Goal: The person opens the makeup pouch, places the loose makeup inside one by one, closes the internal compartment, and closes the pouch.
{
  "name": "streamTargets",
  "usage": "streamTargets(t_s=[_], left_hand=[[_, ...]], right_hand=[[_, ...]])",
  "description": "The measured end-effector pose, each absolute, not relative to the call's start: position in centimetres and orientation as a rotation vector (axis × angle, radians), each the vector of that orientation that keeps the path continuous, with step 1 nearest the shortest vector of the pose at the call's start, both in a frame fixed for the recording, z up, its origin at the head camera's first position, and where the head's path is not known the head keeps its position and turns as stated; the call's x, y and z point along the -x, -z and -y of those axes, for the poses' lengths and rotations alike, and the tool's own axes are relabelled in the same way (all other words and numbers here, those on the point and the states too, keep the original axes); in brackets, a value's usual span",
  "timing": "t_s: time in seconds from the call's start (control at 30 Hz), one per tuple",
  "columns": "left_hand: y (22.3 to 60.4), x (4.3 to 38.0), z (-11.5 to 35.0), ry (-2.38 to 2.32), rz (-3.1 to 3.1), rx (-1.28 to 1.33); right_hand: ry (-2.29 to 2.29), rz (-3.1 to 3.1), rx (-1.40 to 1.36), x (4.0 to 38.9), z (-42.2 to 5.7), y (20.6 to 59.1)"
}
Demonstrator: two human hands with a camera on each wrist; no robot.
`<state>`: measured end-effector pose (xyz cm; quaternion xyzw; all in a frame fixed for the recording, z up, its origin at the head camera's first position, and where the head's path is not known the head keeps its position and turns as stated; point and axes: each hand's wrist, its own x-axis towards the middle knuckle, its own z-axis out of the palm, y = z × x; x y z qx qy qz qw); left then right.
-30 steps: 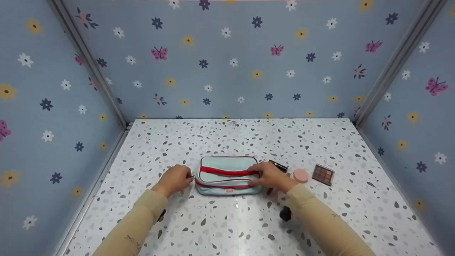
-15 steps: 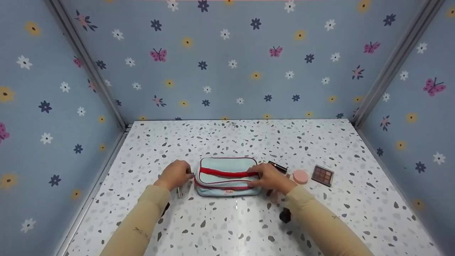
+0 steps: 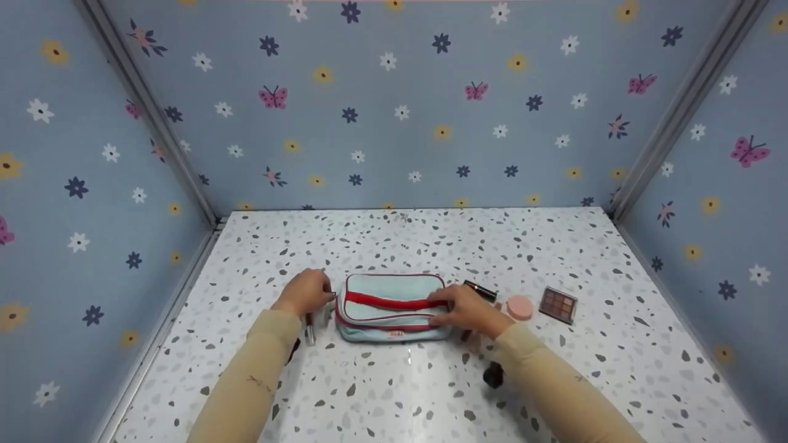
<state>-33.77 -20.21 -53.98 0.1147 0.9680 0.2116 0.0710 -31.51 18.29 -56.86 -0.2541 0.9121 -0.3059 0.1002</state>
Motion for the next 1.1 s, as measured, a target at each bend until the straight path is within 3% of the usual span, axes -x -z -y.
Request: streamTargets(t_s=[0.73, 1.1], left_hand=[[54.0, 36.5, 18.6, -0.579, -2.851, -0.216], [53.9, 37.5, 17.7, -0.475, -2.885, -0.270]], right_hand=[[0.813, -2.733, 0.731, 31.0, -18.5, 56.9], [0.827, -2.717, 0.743, 31.1, -18.2, 56.8]])
